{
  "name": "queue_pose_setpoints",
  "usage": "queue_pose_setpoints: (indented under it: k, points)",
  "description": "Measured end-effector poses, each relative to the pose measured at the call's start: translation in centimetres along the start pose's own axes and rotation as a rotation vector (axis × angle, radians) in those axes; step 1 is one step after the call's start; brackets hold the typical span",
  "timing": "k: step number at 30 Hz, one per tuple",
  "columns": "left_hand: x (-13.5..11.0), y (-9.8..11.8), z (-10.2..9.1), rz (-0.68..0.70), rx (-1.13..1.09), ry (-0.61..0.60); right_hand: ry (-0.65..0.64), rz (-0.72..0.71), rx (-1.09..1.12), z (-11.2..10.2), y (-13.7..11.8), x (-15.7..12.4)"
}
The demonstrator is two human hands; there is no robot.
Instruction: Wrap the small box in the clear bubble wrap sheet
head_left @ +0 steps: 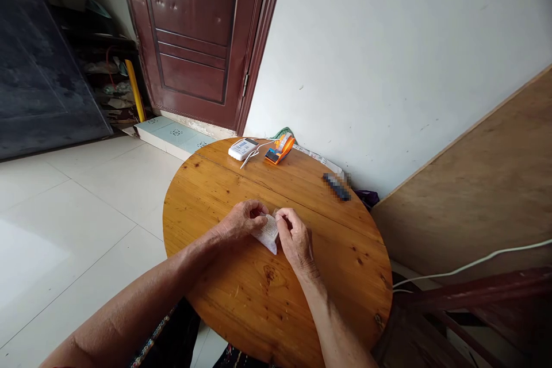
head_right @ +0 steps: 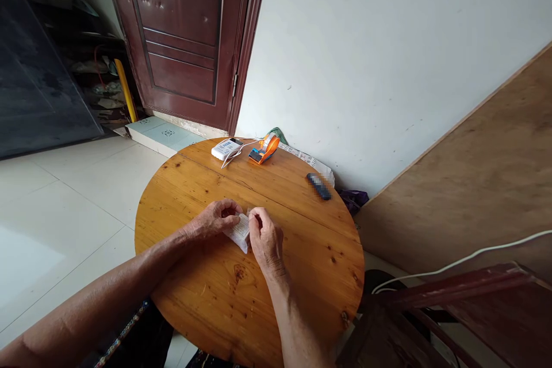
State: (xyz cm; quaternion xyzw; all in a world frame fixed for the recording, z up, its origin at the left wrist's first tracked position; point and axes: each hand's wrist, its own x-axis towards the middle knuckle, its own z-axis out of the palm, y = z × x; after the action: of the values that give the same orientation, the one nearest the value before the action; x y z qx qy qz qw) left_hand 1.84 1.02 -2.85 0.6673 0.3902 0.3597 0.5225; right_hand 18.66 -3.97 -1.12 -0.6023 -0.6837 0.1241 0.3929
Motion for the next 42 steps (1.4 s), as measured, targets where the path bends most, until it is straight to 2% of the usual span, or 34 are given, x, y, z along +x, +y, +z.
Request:
queue_pose_setpoints:
  k: [6,13,20,29,32,37,42]
  points:
    - [0.0,0.2,0.5,-0.034,-0.056,0.013,-0.003,-0.065,0.000,-0.1,-0.1,-0.2]
    - [-0.1,0.2,1.0,0.022,-0.165,0.038,-0.102,-0.234,0.020,-1.1,0.2,0.5]
    - [-0.2,0.4,1.0,0.033,-0.139,0.033,-0.170,-0.335,-0.054,-2.0,0.4,0.7]
    - [-0.1,0.6,0.6,-0.027,-0.142,0.011,-0.173,-0.457,-0.174,-2.6,0.0,0.4]
    - [0.0,0.4,0.6,-0.030,-0.110,0.022,-0.198,-0.465,-0.182,-2.7,-0.3,0.2]
    - [-0.2,0.6,0.4,-0.054,-0.032,0.055,-0.262,-0.394,-0.213,-2.5,-1.0,-0.1]
    - [-0.6,1.4,0.1,-0.036,0.055,0.054,-0.238,-0.401,-0.220,-2.7,-0.7,0.1]
